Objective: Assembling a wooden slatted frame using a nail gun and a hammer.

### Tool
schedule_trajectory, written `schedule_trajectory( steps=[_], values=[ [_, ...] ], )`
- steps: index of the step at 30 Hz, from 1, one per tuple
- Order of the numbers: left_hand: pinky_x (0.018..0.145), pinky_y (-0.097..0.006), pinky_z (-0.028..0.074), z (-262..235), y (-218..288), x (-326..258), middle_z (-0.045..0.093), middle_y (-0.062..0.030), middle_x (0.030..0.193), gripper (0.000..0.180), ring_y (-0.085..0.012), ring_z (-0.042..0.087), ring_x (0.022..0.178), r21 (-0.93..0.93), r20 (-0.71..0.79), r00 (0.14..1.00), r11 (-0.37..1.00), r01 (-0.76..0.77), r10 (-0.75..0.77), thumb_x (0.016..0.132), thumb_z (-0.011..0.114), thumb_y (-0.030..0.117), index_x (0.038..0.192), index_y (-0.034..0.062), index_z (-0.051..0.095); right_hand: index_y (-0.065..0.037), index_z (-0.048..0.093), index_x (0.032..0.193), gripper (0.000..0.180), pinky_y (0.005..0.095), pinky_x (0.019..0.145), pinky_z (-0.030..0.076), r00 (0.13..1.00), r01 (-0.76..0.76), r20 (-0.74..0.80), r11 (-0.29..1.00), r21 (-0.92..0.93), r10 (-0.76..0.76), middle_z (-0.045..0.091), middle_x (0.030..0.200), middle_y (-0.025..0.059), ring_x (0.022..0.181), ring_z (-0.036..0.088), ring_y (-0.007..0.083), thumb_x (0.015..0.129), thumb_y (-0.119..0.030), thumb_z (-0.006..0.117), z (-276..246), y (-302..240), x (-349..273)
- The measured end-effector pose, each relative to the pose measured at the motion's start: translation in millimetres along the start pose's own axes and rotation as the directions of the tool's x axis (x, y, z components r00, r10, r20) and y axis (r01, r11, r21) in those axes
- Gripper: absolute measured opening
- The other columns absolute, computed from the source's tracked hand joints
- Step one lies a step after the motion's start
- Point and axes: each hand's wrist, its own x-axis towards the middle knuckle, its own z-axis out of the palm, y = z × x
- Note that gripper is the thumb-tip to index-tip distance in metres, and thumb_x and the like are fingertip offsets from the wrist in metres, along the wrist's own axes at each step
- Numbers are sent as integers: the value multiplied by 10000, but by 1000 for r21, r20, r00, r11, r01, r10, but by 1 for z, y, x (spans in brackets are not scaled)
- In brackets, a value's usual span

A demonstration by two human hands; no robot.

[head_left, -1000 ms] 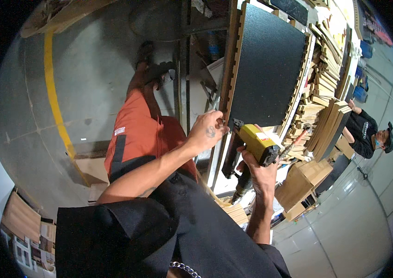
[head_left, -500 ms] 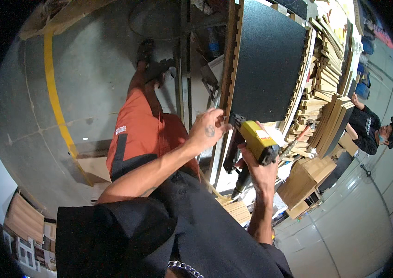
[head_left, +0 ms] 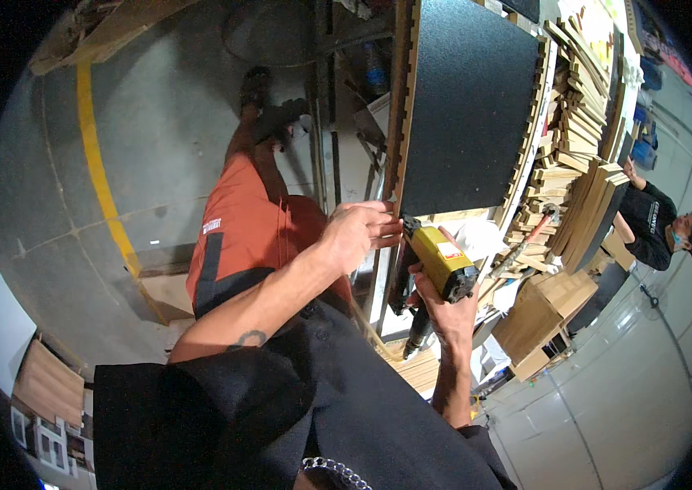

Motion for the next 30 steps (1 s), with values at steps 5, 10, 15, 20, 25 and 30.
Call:
schedule_trajectory(
  steps=[5, 10, 15, 20, 25, 30],
  values=[
    [1014, -490, 514, 1, -6, -1, 630, -202, 1253, 441, -303, 628, 1155, -31, -53, 999, 999, -11, 9, 911, 506, 78, 1316, -97, 499, -12, 429, 1482, 672, 263, 584, 569, 1000, 17, -9, 1000, -13, -17, 688, 990, 114, 685, 666, 136, 849, -13, 657, 3, 2, 1],
    [1015, -517, 508, 1, -3, -6, 621, -208, 1265, 455, -307, 627, 1154, -7, -47, 999, 1000, -12, 12, 901, 514, 73, 1322, -96, 490, -14, 447, 1470, 658, 262, 566, 553, 1000, -3, -19, 1000, -7, 2, 692, 962, 118, 672, 661, 120, 846, -8, 655, 8, -4, -1],
    [1016, -528, 504, 20, 3, -16, 583, -220, 1310, 510, -313, 607, 1176, 151, -53, 997, 988, -43, 51, 891, 538, 64, 1360, -105, 434, -9, 496, 1431, 665, 283, 734, 560, 989, 109, -89, 989, -99, -118, 707, 990, 113, 801, 685, 165, 792, -11, 680, 8, 13, -2],
    [1121, -549, 423, 45, 17, -31, 386, -316, 1442, 643, -411, 429, 1366, 227, -70, 997, 973, 33, -18, 885, 504, 17, 1438, -154, 226, -27, 515, 1406, 642, 324, 906, 524, 970, 123, -231, 972, 200, -75, 700, 1125, 154, 1006, 674, 197, 797, -82, 712, 1, 37, -30],
    [1120, -553, 431, 81, 35, -39, 507, -342, 1272, 213, -420, 499, 1283, 337, -51, 996, 937, 92, -80, 954, 515, 85, 1077, -88, 499, -50, 498, 1388, 613, 295, 680, 560, 832, 3, -497, 892, 452, 248, 691, 960, 114, 726, 680, 159, 821, -118, 722, -19, 96, -63],
    [841, -414, 606, 65, 80, -62, 656, -64, 885, 193, -228, 685, 860, 764, -190, 978, 639, 91, 88, 970, 605, 155, 1103, 22, 648, 33, 395, 1450, 777, 422, 719, 561, 532, -218, -693, 869, 444, 487, 704, 920, 222, 773, 709, 322, 816, -250, 745, -45, 170, -42]
  ],
)
